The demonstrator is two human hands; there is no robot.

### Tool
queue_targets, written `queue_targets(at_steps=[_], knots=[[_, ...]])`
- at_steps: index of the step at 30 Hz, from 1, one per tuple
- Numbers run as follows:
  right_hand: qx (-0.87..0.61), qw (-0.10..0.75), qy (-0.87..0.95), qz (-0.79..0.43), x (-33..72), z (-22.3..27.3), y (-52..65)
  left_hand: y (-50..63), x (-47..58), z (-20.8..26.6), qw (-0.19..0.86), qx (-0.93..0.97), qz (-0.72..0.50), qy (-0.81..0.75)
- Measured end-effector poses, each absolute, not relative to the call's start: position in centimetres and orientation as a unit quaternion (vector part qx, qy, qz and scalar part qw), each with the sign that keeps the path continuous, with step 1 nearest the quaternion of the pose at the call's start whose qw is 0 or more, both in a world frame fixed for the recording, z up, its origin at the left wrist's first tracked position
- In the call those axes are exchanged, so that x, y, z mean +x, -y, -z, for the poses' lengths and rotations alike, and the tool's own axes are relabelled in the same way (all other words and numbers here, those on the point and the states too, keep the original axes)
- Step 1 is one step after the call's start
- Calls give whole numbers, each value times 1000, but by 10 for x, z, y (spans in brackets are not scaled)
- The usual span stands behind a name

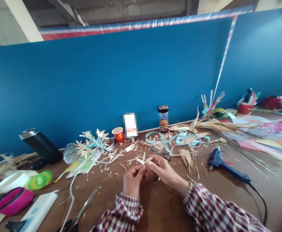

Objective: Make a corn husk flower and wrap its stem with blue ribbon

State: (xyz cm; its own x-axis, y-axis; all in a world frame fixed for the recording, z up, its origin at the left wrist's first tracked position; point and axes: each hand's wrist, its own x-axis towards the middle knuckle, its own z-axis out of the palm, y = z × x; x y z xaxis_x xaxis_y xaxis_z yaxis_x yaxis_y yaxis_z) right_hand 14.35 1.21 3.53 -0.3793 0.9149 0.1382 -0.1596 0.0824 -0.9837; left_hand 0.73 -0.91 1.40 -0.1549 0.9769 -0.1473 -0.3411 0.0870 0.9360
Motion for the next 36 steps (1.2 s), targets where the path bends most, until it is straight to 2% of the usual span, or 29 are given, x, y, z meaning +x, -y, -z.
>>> queue_targets(at_steps=[3,6,11,18,19,23,25,30,36], knots=[[-325,439,613,-571,143,-40,-8,9,7,-16,548,318,-603,-484],[-381,430,658,-487,146,-44,-1,8,8,-20,531,303,-618,-495],[-436,361,738,-367,174,-50,29,8,9,-26,535,281,-612,-510],[-492,245,748,-373,258,-62,66,10,12,-23,526,281,-624,-506],[-529,250,746,-317,274,-64,66,10,12,-22,525,281,-623,-507],[-683,237,690,36,336,-67,64,9,11,-22,524,280,-621,-512],[-709,203,665,120,359,-62,64,9,10,-23,523,280,-620,-513],[-741,118,654,93,383,-34,66,10,11,-25,532,277,-613,-514],[-745,109,652,87,385,-29,60,5,-1,-31,535,248,-639,-494]])
